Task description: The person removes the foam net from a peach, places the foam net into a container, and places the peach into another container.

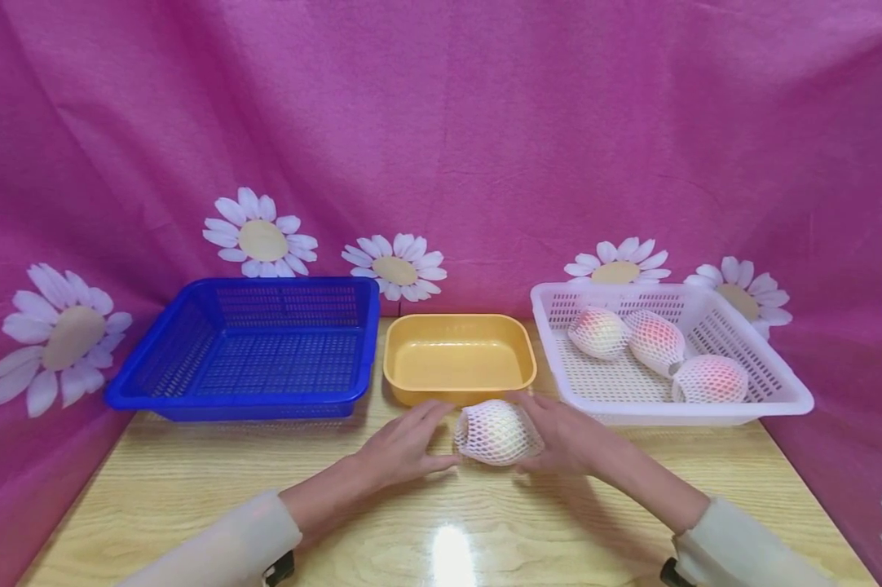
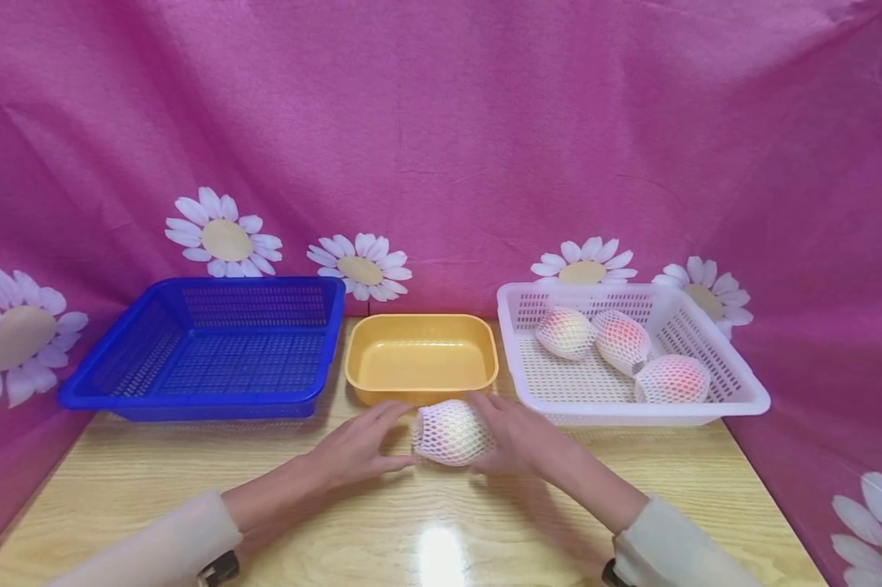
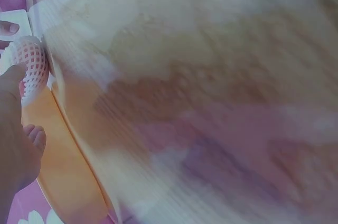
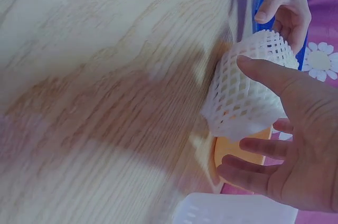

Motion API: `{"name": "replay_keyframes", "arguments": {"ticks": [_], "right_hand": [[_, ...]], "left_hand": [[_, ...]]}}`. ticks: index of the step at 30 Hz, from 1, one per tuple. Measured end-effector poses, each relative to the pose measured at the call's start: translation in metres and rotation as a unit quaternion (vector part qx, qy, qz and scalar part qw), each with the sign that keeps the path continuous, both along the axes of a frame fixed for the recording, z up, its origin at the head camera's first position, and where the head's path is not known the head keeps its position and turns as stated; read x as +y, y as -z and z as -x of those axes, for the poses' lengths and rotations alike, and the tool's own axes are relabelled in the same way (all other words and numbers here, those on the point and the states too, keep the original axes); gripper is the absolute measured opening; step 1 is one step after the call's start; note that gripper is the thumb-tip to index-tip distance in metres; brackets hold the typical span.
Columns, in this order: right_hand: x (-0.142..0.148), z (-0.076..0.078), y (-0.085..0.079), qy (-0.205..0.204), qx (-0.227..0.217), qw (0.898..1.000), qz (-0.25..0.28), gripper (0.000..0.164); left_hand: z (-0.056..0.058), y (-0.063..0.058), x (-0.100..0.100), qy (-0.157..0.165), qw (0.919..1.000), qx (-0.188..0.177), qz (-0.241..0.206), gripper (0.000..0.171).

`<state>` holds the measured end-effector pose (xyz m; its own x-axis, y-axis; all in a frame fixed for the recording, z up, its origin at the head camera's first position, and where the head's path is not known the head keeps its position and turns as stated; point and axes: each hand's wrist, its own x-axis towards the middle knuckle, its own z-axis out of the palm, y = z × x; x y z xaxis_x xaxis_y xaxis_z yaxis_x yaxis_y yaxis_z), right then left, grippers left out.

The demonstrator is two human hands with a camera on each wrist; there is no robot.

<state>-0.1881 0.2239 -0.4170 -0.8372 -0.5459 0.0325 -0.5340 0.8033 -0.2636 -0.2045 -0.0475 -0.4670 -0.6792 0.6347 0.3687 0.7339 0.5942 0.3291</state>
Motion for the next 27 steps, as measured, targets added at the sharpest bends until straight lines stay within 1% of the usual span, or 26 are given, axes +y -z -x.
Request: {"name": "replay_keyframes", "arguments": {"ticks": [5, 12, 15, 19, 23, 27], "right_hand": [[0.006, -0.003, 0.002, 0.005, -0.002, 1.000, 0.001, 0.095], [0.013, -0.007, 0.004, 0.009, 0.008, 1.000, 0.006, 0.091], [0.016, -0.008, 0.006, 0.011, 0.010, 1.000, 0.004, 0.090], [0.019, -0.011, 0.007, 0.013, 0.006, 1.000, 0.002, 0.087], [0.023, -0.014, 0.007, 0.016, 0.003, 1.000, -0.008, 0.083], [0.028, -0.017, 0.007, 0.017, 0.001, 1.000, -0.004, 0.081]], "left_hand": [[-0.001, 0.000, -0.009, -0.007, 0.9998, 0.016, 0.006, 0.076], [-0.001, 0.002, -0.020, -0.004, 0.9997, 0.025, 0.003, 0.077], [-0.002, 0.003, -0.025, -0.009, 0.9996, 0.028, 0.005, 0.076], [-0.004, 0.003, -0.031, -0.020, 0.9996, 0.019, 0.004, 0.075], [-0.007, 0.004, -0.037, -0.037, 0.9993, -0.004, 0.008, 0.076], [-0.010, 0.006, -0.042, -0.054, 0.9982, -0.025, 0.012, 0.078]]}}
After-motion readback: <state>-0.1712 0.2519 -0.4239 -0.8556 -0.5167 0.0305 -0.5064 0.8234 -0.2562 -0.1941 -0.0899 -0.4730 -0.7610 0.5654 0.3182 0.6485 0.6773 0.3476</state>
